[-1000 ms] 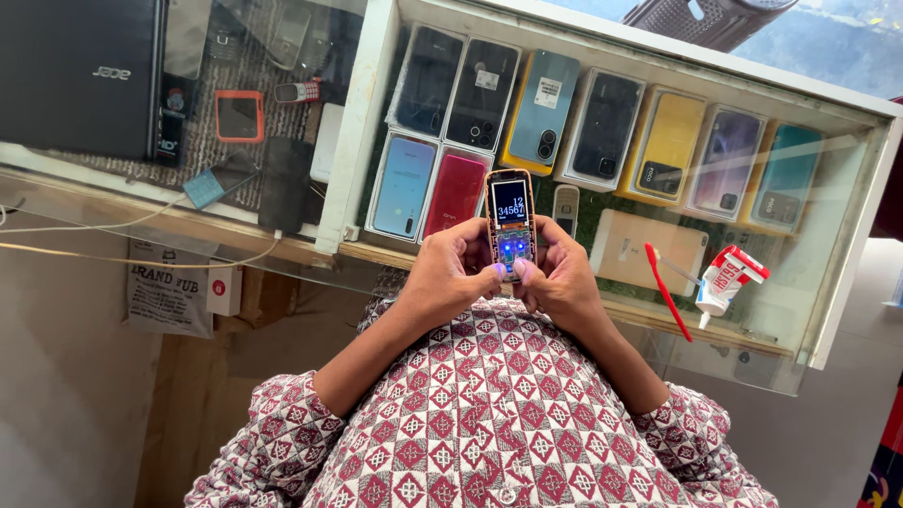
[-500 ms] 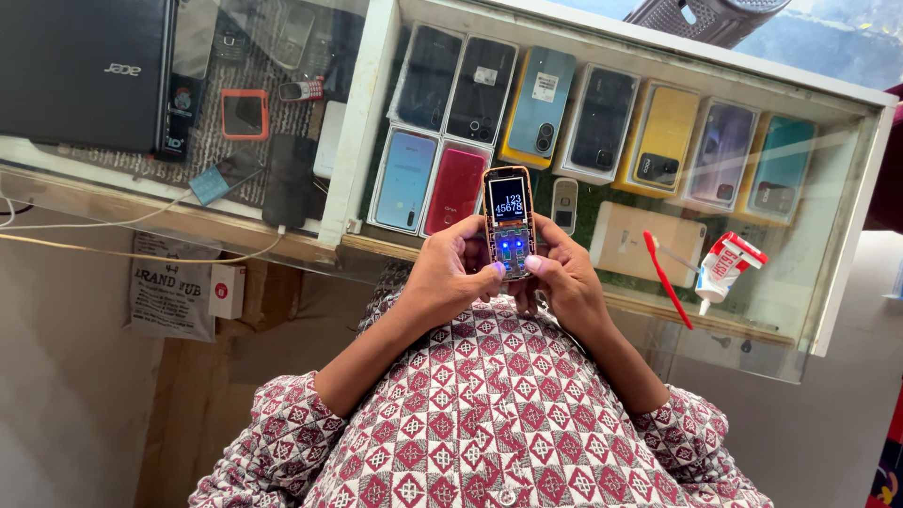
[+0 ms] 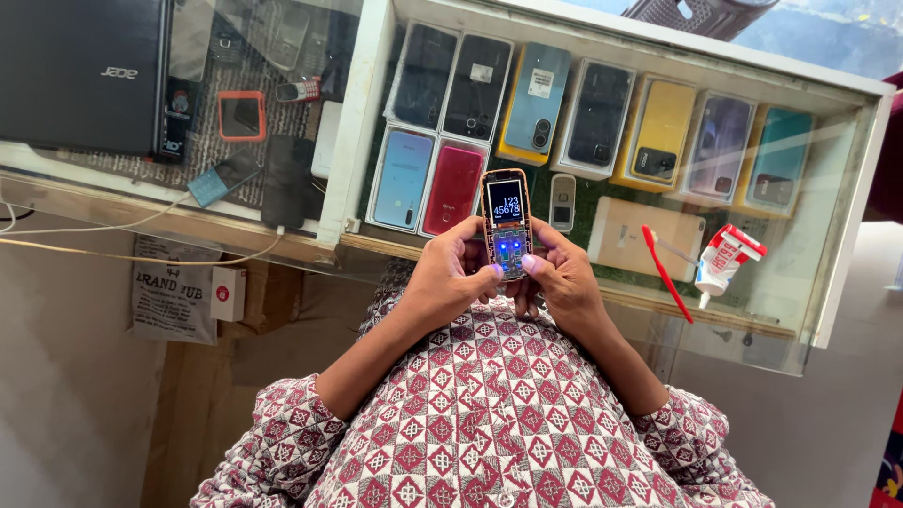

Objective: The person applies adhesive from a tube onto a keypad component at a glass display counter, then fits the keypad into an opened feature phone and presses it into place. They reassemble the phone, power it on, press keys to test it, and finally wipe the phone with a red brush.

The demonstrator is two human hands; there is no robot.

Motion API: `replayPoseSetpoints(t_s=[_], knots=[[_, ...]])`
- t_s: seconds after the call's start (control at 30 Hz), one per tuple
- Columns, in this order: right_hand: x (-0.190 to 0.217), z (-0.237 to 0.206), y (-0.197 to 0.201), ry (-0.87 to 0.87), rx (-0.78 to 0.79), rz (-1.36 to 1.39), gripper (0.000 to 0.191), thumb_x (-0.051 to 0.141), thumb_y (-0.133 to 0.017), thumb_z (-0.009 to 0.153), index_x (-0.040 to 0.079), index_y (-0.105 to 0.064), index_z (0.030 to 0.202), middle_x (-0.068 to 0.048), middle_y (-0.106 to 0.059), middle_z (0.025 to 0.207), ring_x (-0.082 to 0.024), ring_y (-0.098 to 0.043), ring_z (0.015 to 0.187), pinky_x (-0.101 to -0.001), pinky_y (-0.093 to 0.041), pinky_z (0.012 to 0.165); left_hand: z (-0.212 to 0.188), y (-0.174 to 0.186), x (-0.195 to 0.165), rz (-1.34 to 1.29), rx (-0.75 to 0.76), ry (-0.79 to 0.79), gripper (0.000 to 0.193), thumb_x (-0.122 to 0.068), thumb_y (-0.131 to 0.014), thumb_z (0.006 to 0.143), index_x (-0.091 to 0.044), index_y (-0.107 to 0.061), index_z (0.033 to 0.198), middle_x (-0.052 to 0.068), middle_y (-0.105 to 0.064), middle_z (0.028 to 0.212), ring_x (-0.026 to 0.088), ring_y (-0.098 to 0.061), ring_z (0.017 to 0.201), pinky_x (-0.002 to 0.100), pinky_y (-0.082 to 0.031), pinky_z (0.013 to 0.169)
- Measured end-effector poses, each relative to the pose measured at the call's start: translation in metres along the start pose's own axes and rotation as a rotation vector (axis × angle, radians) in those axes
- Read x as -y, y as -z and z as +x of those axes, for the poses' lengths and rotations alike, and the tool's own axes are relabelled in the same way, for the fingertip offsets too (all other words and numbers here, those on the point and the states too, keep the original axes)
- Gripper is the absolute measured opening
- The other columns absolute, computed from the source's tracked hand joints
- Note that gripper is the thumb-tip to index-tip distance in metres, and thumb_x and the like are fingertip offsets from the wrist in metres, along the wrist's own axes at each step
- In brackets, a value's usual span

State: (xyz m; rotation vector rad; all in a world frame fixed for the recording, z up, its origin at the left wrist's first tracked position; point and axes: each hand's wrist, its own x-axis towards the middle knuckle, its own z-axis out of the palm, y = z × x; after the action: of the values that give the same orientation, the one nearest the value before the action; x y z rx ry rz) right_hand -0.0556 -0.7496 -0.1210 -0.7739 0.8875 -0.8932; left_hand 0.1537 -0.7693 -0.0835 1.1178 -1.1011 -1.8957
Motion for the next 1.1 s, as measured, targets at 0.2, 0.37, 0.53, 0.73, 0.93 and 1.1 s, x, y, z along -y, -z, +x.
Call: replayPoseSetpoints(t_s=[0.2, 0.37, 0.53, 0.73, 0.93, 1.1], knots=[[0.006, 0.013, -0.001, 0.010, 0.015, 0.005, 0.061, 0.015, -0.058, 0.100, -0.004, -0.037, 0.154, -0.013, -0.070, 0.081, -0.016, -0.065, 0.055, -0.0282, -0.054, 0.047, 0.007, 0.004, -0.007, 0.029, -0.022, -0.020, 0.045, 0.002, -0.068, 0.085, 0.001, -0.057, 0.129, 0.007, -0.072, 0.089, 0.008, -0.067, 0.071, 0.025, -0.057, 0.062], [0.017, 0.021, -0.003, 0.046, 0.037, -0.021, 0.060, 0.016, -0.056, 0.101, -0.005, -0.037, 0.154, -0.014, -0.070, 0.084, -0.017, -0.068, 0.059, -0.0295, -0.056, 0.050, 0.018, 0.007, -0.016, -0.009, -0.010, -0.028, 0.047, 0.002, -0.068, 0.083, 0.000, -0.057, 0.129, 0.007, -0.072, 0.094, 0.009, -0.068, 0.075, 0.025, -0.059, 0.066], [0.024, 0.028, -0.004, 0.038, 0.027, -0.034, 0.061, 0.016, -0.055, 0.101, -0.006, -0.035, 0.155, -0.014, -0.070, 0.093, -0.017, -0.068, 0.063, -0.0295, -0.056, 0.053, 0.030, 0.012, -0.017, -0.003, -0.008, 0.003, 0.048, 0.003, -0.068, 0.082, 0.000, -0.058, 0.129, 0.008, -0.073, 0.098, 0.010, -0.070, 0.080, 0.027, -0.061, 0.070], [0.026, 0.040, -0.002, 0.049, 0.037, -0.048, 0.062, 0.016, -0.055, 0.101, -0.006, -0.034, 0.155, -0.014, -0.069, 0.099, -0.016, -0.068, 0.065, -0.0291, -0.057, 0.054, 0.042, 0.017, -0.018, -0.001, -0.008, 0.022, 0.048, 0.002, -0.069, 0.082, -0.001, -0.058, 0.128, 0.008, -0.073, 0.097, 0.011, -0.071, 0.081, 0.027, -0.061, 0.072], [0.029, 0.047, -0.001, 0.032, 0.034, -0.062, 0.062, 0.014, -0.055, 0.101, -0.004, -0.034, 0.156, -0.013, -0.069, 0.097, -0.015, -0.068, 0.068, -0.0287, -0.057, 0.055, 0.049, 0.020, -0.023, 0.049, -0.011, 0.016, 0.046, 0.003, -0.070, 0.082, -0.001, -0.060, 0.127, 0.007, -0.074, 0.096, 0.010, -0.071, 0.081, 0.026, -0.060, 0.074], [0.030, 0.051, -0.002, 0.053, 0.009, -0.112, 0.063, 0.010, -0.059, 0.100, -0.003, -0.035, 0.157, -0.010, -0.068, 0.103, -0.012, -0.067, 0.078, -0.0268, -0.056, 0.062, 0.055, 0.022, -0.023, 0.019, -0.027, -0.005, 0.049, 0.002, -0.072, 0.082, -0.002, -0.058, 0.129, 0.006, -0.073, 0.093, 0.007, -0.069, 0.078, 0.024, -0.059, 0.071]])
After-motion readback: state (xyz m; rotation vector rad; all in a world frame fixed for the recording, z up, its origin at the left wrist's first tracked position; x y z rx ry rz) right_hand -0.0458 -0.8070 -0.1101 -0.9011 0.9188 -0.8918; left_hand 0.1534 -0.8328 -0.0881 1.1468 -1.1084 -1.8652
